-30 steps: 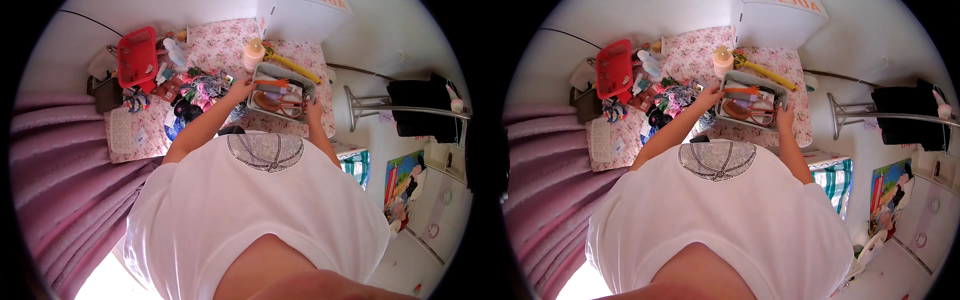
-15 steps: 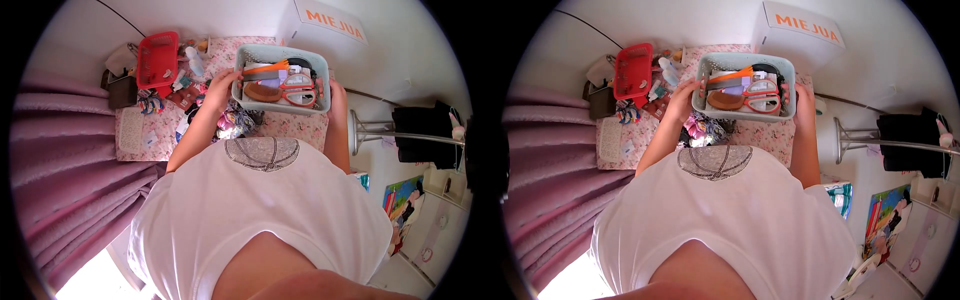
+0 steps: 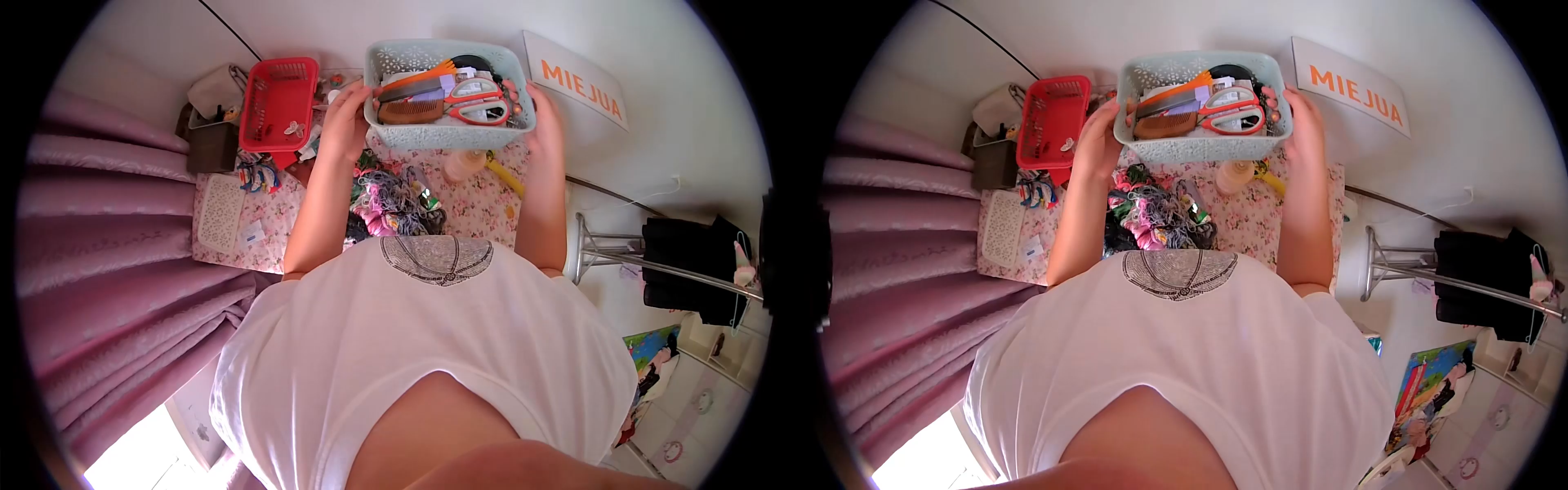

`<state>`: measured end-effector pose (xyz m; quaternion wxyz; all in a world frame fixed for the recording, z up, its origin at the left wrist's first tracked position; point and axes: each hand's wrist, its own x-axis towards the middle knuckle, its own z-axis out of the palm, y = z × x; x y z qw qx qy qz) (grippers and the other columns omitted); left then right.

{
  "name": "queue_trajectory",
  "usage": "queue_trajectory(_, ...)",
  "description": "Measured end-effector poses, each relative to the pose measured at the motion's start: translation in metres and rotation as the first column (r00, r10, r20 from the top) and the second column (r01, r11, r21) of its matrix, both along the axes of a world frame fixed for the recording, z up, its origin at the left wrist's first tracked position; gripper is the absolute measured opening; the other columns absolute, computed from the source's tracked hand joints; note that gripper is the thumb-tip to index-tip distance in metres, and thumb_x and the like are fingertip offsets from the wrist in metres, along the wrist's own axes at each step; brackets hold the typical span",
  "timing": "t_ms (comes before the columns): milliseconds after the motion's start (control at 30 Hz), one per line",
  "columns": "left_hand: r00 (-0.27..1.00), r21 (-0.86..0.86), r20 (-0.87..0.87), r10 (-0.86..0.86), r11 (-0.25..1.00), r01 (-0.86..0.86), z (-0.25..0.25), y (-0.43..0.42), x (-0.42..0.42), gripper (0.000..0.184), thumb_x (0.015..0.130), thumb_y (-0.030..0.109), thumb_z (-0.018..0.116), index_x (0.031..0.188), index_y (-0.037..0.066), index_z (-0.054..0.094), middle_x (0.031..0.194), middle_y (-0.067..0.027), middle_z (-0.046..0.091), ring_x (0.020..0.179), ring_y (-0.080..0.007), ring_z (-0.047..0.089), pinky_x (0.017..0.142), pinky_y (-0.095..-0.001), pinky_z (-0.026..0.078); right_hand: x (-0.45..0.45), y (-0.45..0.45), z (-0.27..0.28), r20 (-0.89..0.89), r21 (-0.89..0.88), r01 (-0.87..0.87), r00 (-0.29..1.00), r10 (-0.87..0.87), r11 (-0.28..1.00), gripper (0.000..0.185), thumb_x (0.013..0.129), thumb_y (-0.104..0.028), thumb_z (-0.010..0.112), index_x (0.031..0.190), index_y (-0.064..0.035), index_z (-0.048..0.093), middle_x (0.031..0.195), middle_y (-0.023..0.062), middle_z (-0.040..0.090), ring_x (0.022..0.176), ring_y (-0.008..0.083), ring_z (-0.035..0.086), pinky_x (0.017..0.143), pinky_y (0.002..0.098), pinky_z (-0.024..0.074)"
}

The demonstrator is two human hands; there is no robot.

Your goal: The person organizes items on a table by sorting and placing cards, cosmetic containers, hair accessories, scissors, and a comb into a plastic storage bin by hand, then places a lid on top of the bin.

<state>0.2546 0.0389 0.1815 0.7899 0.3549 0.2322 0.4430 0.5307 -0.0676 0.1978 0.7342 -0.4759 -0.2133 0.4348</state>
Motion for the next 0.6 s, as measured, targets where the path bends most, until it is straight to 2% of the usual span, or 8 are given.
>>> queue_trajectory(100, 0.992, 0.025, -0.12, 0.046, 0.999, -0.043, -0.019, 0.015, 0.016, 0.027, 0.077, 0.009, 0.055, 0.102, 0.0, 0.05, 0.088, -0.0031, 0.054, 0.078, -0.0084, 0.048, 0.07, -0.0224, 0.038, 0.012, 0.026, -0.032, 0.07, -0.106, -0.037, 0.997, 0.045, 0.994, 0.027, 0.077, -0.005, 0.048, 0.102, 0.0051, 0.049, 0.092, 0.0137, 0.058, 0.075, 0.0133, 0.055, 0.058, 0.0219, 0.0413)
queue_trajectory(133, 0.985, 0.076, -0.16, 0.062, 0.996, -0.05, -0.033, 0.021, 0.021, 0.033, 0.077, 0.003, 0.049, 0.11, 0.0, 0.046, 0.099, -0.0066, 0.052, 0.083, -0.0115, 0.047, 0.075, -0.0238, 0.037, 0.017, 0.034, -0.049, 0.064, -0.117, -0.076, 0.994, 0.084, 0.99, 0.027, 0.074, -0.002, 0.05, 0.101, 0.0028, 0.05, 0.089, 0.0105, 0.058, 0.079, 0.0136, 0.055, 0.063, 0.0226, 0.0424)
queue_trajectory(233, 0.975, 0.098, -0.194, 0.107, 0.991, -0.089, -0.082, 0.042, 0.03, 0.041, 0.072, 0.003, 0.055, 0.112, 0.0, 0.045, 0.096, -0.006, 0.051, 0.09, -0.0133, 0.045, 0.08, -0.0243, 0.035, 0.022, 0.049, -0.097, 0.116, -0.161, -0.082, 0.988, 0.102, 0.984, 0.029, 0.073, 0.001, 0.049, 0.102, 0.0017, 0.05, 0.089, 0.0084, 0.056, 0.082, 0.0138, 0.054, 0.069, 0.023, 0.0422)
queue_trajectory(267, 0.968, 0.037, -0.228, 0.107, 0.994, -0.101, -0.099, 0.048, 0.033, 0.045, 0.072, 0.0, 0.051, 0.116, 0.0, 0.043, 0.1, -0.0073, 0.049, 0.094, -0.0154, 0.044, 0.083, -0.0255, 0.033, 0.026, 0.052, -0.109, 0.142, -0.234, -0.152, 0.972, 0.188, 0.96, 0.034, 0.071, 0.004, 0.048, 0.105, 0.0013, 0.048, 0.092, 0.0076, 0.054, 0.087, 0.0151, 0.052, 0.076, 0.0241, 0.0405)
queue_trajectory(400, 0.955, -0.039, -0.284, 0.086, 0.994, -0.101, -0.144, 0.062, 0.039, 0.046, 0.072, -0.002, 0.047, 0.117, 0.001, 0.041, 0.103, -0.0067, 0.048, 0.096, -0.0151, 0.043, 0.083, -0.0257, 0.033, 0.03, 0.062, -0.162, 0.033, -0.26, -0.183, 0.98, 0.198, 0.948, 0.04, 0.069, 0.006, 0.048, 0.109, 0.001, 0.045, 0.091, 0.0057, 0.053, 0.087, 0.0164, 0.05, 0.079, 0.027, 0.0379)
queue_trajectory(500, 0.944, -0.136, -0.318, 0.084, 0.982, -0.133, -0.158, 0.069, 0.044, 0.047, 0.071, -0.002, 0.045, 0.118, 0.001, 0.042, 0.104, -0.0067, 0.048, 0.096, -0.015, 0.043, 0.083, -0.025, 0.032, 0.033, 0.068, -0.19, -0.083, -0.248, -0.229, 0.973, 0.215, 0.941, 0.039, 0.069, 0.005, 0.05, 0.108, 0.0012, 0.045, 0.094, 0.0064, 0.053, 0.087, 0.0165, 0.049, 0.078, 0.0269, 0.0375)
queue_trajectory(567, 0.913, -0.163, -0.385, 0.138, 0.963, -0.214, -0.159, 0.067, 0.05, 0.045, 0.071, -0.002, 0.046, 0.116, 0.001, 0.043, 0.103, -0.0064, 0.048, 0.093, -0.0144, 0.044, 0.081, -0.024, 0.033, 0.032, 0.069, -0.2, -0.078, -0.311, -0.234, 0.972, 0.221, 0.921, 0.044, 0.066, 0.006, 0.048, 0.11, -0.0013, 0.044, 0.098, 0.0072, 0.05, 0.092, 0.0183, 0.047, 0.077, 0.0293, 0.0396)
queue_trajectory(600, 0.913, -0.137, -0.396, 0.1, 0.976, -0.167, -0.164, 0.069, 0.049, 0.046, 0.071, -0.001, 0.046, 0.117, 0.001, 0.042, 0.103, -0.0068, 0.048, 0.092, -0.0144, 0.045, 0.081, -0.0235, 0.033, 0.028, 0.068, -0.196, -0.054, -0.339, -0.239, 0.97, 0.235, 0.91, 0.047, 0.066, 0.007, 0.046, 0.111, -0.0028, 0.042, 0.098, 0.0073, 0.05, 0.092, 0.0192, 0.047, 0.076, 0.0312, 0.0411)
